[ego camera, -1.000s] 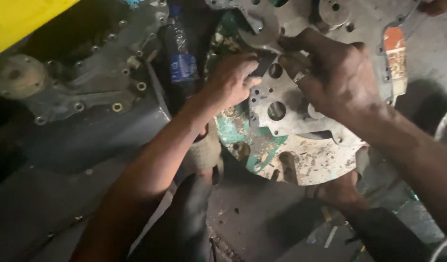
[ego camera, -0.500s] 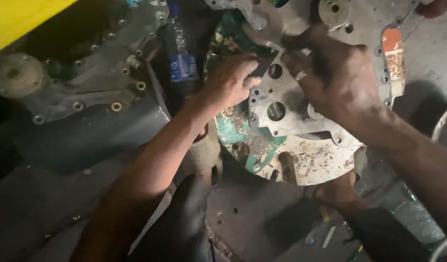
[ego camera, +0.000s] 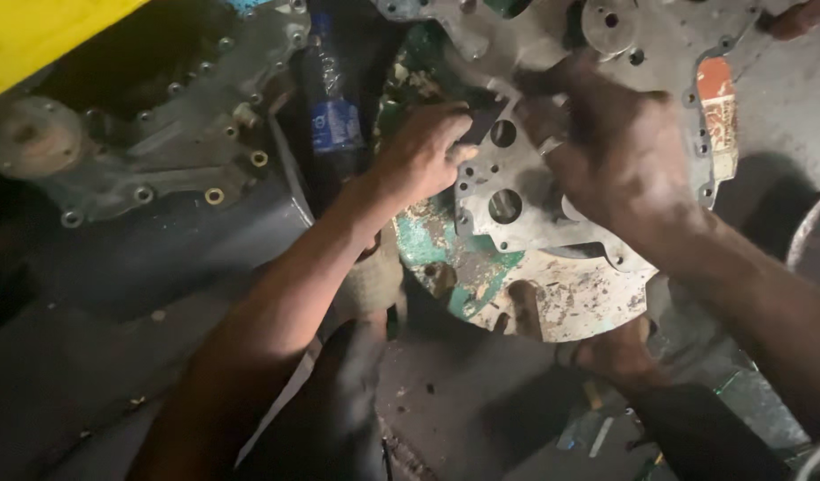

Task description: The person uses a wrench to tighten bolts on a large metal engine component resting on a workbench. The person repeatedly adjusts the wrench and repositions hands to secure fasteners around the component's perimeter.

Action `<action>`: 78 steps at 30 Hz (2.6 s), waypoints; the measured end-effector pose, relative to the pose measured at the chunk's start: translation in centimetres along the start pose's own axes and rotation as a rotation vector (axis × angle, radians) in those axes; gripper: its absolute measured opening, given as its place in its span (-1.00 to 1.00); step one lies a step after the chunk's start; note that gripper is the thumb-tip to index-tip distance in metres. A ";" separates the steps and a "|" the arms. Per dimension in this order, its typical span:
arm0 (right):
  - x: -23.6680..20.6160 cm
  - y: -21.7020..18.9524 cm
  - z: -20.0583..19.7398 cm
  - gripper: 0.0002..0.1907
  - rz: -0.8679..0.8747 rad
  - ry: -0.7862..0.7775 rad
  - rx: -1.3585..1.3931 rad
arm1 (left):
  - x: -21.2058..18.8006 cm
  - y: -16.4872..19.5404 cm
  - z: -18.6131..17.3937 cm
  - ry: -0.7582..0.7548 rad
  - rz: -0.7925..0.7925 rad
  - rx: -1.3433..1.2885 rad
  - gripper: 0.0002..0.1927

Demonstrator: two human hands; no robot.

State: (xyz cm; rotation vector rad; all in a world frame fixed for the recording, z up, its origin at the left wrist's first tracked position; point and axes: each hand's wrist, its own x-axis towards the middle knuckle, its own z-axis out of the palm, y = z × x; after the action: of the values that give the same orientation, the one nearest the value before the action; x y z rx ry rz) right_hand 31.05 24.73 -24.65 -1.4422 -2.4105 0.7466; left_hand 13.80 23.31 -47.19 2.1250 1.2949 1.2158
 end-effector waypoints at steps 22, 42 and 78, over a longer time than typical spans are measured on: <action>0.4 0.8 -0.1 -0.75 0.021 0.045 -0.081 | 0.9 0.9 -0.6 -0.388 -0.440 -0.016 -0.72; 0.1 1.0 -0.3 -0.72 0.024 -0.002 -0.013 | 0.7 0.8 -0.7 -0.274 -0.232 0.047 -0.68; 0.7 1.8 0.5 -0.76 -0.130 0.037 0.140 | 0.7 0.9 -0.3 -0.338 -0.299 0.024 -0.70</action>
State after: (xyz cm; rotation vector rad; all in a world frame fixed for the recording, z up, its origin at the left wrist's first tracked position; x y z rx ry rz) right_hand 31.87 25.86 -26.09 -1.2235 -2.3465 0.8317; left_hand 14.22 23.44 -46.05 1.9555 1.4087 0.6895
